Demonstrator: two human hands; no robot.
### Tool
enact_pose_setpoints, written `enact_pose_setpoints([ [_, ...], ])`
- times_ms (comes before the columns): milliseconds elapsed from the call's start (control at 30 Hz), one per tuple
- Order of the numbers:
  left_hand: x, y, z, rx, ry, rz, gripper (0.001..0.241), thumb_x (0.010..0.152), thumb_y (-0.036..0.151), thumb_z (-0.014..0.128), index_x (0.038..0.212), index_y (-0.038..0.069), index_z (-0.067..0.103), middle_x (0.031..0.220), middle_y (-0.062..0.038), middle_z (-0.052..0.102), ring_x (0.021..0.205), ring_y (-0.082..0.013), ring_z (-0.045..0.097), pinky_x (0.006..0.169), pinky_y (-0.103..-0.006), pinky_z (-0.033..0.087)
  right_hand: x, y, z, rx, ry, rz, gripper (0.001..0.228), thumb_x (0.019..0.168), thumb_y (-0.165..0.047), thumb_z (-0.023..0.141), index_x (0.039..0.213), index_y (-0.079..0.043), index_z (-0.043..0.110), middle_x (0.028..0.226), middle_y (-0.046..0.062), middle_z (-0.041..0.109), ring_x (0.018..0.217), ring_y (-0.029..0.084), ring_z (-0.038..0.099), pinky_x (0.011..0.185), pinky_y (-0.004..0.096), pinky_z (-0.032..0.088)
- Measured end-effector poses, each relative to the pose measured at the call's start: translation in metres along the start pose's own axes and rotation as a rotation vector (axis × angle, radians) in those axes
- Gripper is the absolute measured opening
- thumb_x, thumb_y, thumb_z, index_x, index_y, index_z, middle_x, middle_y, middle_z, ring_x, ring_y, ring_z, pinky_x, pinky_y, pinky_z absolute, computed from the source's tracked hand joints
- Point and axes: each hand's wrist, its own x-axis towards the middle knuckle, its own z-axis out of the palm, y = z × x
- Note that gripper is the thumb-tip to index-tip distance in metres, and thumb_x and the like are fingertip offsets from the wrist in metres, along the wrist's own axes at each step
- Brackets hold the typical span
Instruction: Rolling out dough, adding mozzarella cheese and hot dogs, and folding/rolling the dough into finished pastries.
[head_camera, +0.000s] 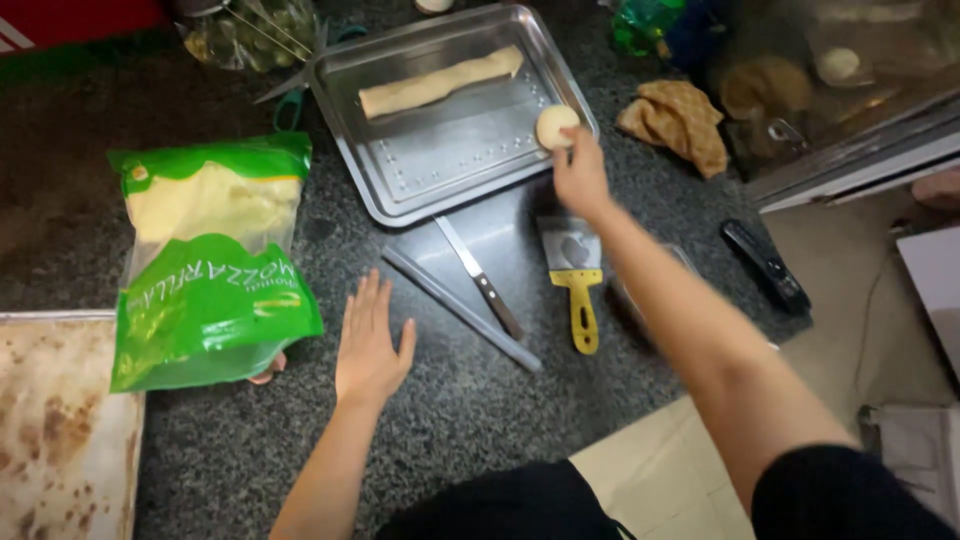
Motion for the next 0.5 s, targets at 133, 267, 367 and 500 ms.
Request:
enact_pose_setpoints([
  [133,0.001,0.002,-0.002,0.001,0.006,-0.01,0.065,0.097,0.033,0.055,0.15,-0.001,0.038,0.164,-0.019,0.03,0.154,-0.0337,0.024,0.127,-0.0466,0.016,0.066,0.041,-0.001,-0.081,-0.109,-0.128,0.058,0.088,-0.019,0.076,0.137,0.003,0.056,0.138,0.031,0.056,0.13,0.045,0.051,0.113,0.046,0.038],
  [267,0.003,0.003,-0.003,-0.02,0.006,-0.014,0.062,0.097,0.032,0.055,0.147,-0.001,0.041,0.162,-0.02,0.033,0.153,-0.0346,0.026,0.126,-0.0474,0.017,0.103,0.073,0.003,-0.06,-0.537,-0.169,0.088,0.073,-0.028,0.088,0.145,0.006,0.048,0.142,0.032,0.053,0.133,0.044,0.05,0.113,0.043,0.038],
  [367,0.005,0.003,-0.004,-0.016,0.003,-0.015,0.06,0.097,0.032,0.055,0.146,-0.001,0.043,0.162,-0.019,0.035,0.153,-0.0335,0.027,0.126,-0.0475,0.018,0.112,0.051,-0.005,-0.121,-0.725,-0.044,0.096,0.065,-0.03,0.09,0.146,0.002,0.048,0.141,0.029,0.056,0.133,0.041,0.053,0.113,0.041,0.041],
  [500,0.005,0.003,-0.004,-0.006,-0.017,-0.03,0.058,0.097,0.032,0.055,0.144,0.0,0.045,0.161,-0.018,0.036,0.153,-0.0329,0.027,0.126,-0.048,0.018,0.109,0.007,-0.016,-0.359,-0.716,-0.003,0.096,0.058,-0.031,0.097,0.142,-0.007,0.056,0.138,0.03,0.053,0.131,0.048,0.046,0.112,0.046,0.037],
])
